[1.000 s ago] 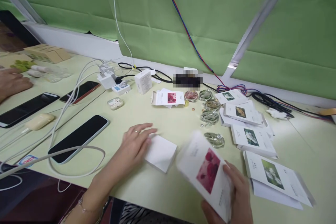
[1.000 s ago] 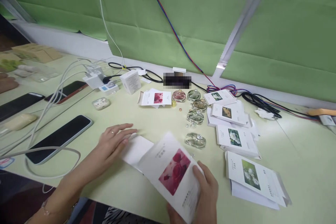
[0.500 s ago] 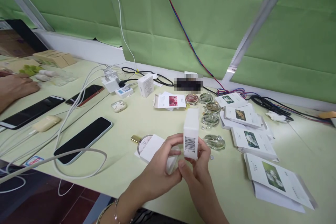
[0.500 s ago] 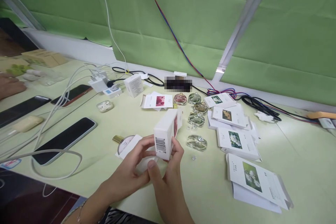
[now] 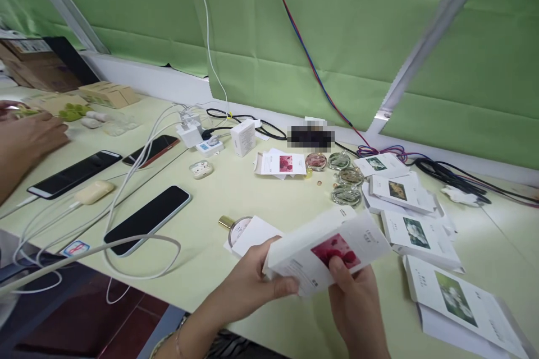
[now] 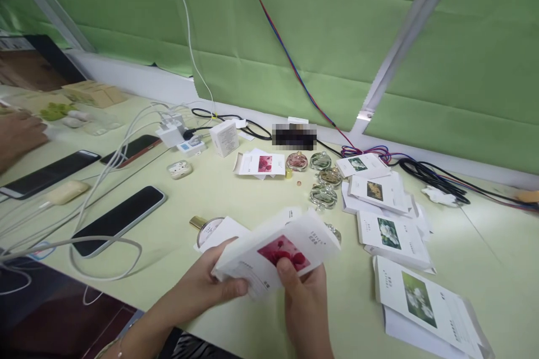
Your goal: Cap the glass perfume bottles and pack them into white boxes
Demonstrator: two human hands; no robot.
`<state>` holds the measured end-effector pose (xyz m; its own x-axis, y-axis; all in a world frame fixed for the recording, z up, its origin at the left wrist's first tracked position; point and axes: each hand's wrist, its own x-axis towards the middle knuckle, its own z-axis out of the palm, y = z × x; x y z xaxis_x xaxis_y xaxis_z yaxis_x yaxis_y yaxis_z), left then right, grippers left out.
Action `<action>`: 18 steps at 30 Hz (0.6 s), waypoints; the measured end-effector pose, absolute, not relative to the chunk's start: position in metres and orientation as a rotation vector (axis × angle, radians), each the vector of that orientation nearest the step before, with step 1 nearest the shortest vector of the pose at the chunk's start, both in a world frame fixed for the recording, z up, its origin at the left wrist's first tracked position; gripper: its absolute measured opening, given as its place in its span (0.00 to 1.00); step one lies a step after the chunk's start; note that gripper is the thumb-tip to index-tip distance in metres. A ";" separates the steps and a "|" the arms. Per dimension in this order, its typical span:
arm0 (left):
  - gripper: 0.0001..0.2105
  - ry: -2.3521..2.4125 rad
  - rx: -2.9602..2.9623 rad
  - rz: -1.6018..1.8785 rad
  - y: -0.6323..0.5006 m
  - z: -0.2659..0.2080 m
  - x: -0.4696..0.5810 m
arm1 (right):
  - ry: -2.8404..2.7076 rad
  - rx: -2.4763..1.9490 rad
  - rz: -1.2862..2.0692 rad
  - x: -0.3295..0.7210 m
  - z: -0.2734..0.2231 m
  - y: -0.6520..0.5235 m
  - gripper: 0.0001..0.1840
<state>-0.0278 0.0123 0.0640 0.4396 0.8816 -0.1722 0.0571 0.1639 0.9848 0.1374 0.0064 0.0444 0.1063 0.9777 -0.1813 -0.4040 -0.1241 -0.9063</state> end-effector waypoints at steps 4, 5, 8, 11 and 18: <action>0.16 1.256 1.691 0.683 0.017 0.056 -0.064 | -0.566 -1.103 1.383 0.160 0.052 0.004 0.28; 0.17 1.420 1.804 0.685 0.020 0.052 -0.076 | -0.565 -1.133 1.402 0.163 0.054 0.003 0.25; 0.25 1.633 2.056 0.491 0.031 0.038 -0.108 | -0.783 -1.290 1.527 0.160 0.054 0.005 0.21; 0.25 1.647 2.141 0.336 0.035 0.034 -0.120 | -1.423 -1.354 1.368 0.141 0.049 0.016 0.17; 0.16 1.749 2.026 0.336 0.027 0.037 -0.117 | -2.117 -1.420 1.028 0.111 0.036 0.041 0.15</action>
<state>-0.1169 0.0270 0.0372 0.1706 0.9802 -0.1004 0.8734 -0.1033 0.4760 0.1107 0.0409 0.0358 -0.4101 0.9088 -0.0768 0.6222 0.2172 -0.7521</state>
